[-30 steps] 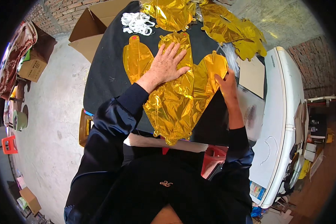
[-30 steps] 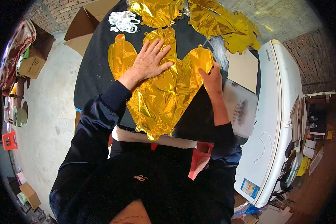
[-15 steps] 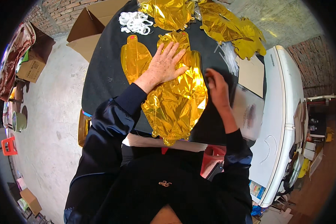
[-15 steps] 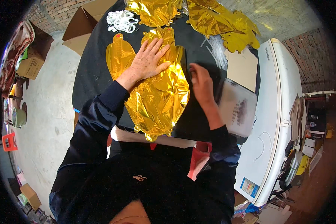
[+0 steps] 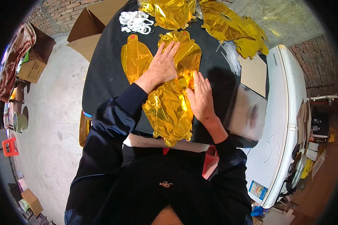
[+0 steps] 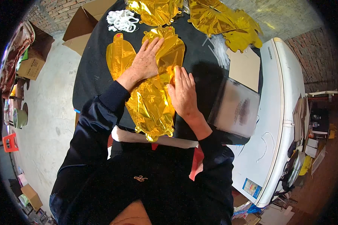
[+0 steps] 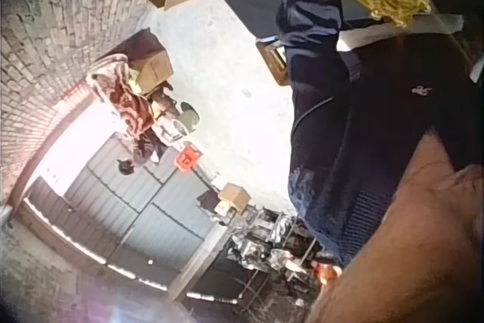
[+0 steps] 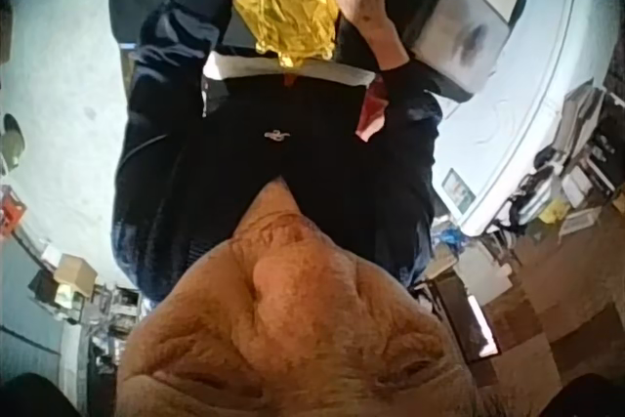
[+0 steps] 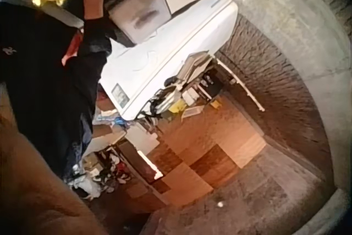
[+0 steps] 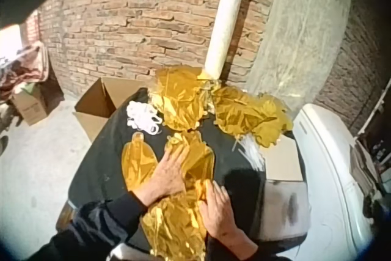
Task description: The person sets down a phone, flattens a foil balloon on the table, folds it into a small rectangle by hand, and places it onto a cardboard card.
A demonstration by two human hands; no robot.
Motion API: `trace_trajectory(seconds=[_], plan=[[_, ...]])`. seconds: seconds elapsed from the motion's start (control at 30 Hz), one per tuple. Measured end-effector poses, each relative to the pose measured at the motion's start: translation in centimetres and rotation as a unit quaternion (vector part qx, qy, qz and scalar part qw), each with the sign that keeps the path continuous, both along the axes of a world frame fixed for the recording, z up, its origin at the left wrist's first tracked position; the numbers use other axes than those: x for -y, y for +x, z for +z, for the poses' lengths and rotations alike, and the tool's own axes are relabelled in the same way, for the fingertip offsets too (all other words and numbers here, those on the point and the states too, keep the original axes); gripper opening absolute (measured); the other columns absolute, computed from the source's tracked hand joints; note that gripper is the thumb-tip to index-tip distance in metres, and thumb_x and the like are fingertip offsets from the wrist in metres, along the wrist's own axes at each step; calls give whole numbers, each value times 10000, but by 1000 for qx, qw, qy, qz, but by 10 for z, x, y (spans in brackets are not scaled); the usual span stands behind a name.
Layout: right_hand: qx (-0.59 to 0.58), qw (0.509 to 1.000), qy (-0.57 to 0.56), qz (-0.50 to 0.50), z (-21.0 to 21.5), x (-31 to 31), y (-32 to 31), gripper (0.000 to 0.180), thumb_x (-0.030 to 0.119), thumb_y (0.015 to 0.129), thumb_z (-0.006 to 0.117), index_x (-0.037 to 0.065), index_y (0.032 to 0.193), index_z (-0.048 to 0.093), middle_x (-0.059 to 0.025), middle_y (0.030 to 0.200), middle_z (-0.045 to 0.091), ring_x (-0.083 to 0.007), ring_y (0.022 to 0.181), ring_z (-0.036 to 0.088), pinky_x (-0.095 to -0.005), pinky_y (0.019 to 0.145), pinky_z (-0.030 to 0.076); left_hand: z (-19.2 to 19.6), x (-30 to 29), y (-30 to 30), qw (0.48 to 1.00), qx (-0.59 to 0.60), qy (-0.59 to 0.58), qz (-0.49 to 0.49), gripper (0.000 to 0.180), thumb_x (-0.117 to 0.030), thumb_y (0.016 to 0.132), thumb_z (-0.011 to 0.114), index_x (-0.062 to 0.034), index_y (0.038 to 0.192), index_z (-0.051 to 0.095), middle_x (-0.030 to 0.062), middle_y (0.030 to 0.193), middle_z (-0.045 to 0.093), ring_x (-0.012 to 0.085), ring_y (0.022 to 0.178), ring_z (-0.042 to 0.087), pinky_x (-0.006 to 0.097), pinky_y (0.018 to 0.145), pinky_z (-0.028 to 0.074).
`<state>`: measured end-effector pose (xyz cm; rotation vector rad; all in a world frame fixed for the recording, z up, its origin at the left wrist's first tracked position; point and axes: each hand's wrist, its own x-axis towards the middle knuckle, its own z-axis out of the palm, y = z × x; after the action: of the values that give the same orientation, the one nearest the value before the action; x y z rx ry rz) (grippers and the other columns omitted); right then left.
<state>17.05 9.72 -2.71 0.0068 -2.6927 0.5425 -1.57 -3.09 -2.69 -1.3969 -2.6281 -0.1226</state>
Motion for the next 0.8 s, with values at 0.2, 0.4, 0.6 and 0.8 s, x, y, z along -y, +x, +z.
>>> trace_trajectory(seconds=[0.2, 0.4, 0.6, 0.8], plan=[[47, 993, 109, 26, 3, 8, -3, 663, 311, 1038, 522, -66, 1552, 341, -233, 1610, 374, -347, 1531, 303, -539, 1245, 142, -10, 1, -3, 996, 3, 92, -14, 682, -420, 918, 533, -103, 1521, 495, 144, 1657, 319, 306, 1565, 205, 496, 1283, 92], [49, 988, 140, 30, 2, 12, -6, 685, 386, 1026, 545, 19, 1575, 365, -190, 1642, 344, -343, 1536, 288, -585, 1232, 135, -7, 4, -5, 996, -43, -75, -26, 643, -592, 1012, 413, -223, 1530, 505, 71, 1616, 418, 340, 1566, 177, 553, 1268, 97], [66, 984, 159, 37, 5, 11, -5, 652, 417, 1017, 557, 112, 1575, 411, -153, 1662, 313, -354, 1545, 243, -653, 1203, 139, -26, 3, -11, 991, -80, 82, -71, 604, -539, 1006, 443, -249, 1533, 491, 63, 1601, 445, 341, 1552, 222, 571, 1262, 119], [75, 984, 155, 40, 5, 14, -13, 648, 453, 1010, 559, 88, 1533, 449, -162, 1644, 324, -369, 1543, 234, -683, 1194, 130, -26, 3, -11, 986, -70, 131, -81, 525, -433, 985, 538, -216, 1463, 562, 87, 1558, 489, 332, 1531, 299, 535, 1266, 161]])
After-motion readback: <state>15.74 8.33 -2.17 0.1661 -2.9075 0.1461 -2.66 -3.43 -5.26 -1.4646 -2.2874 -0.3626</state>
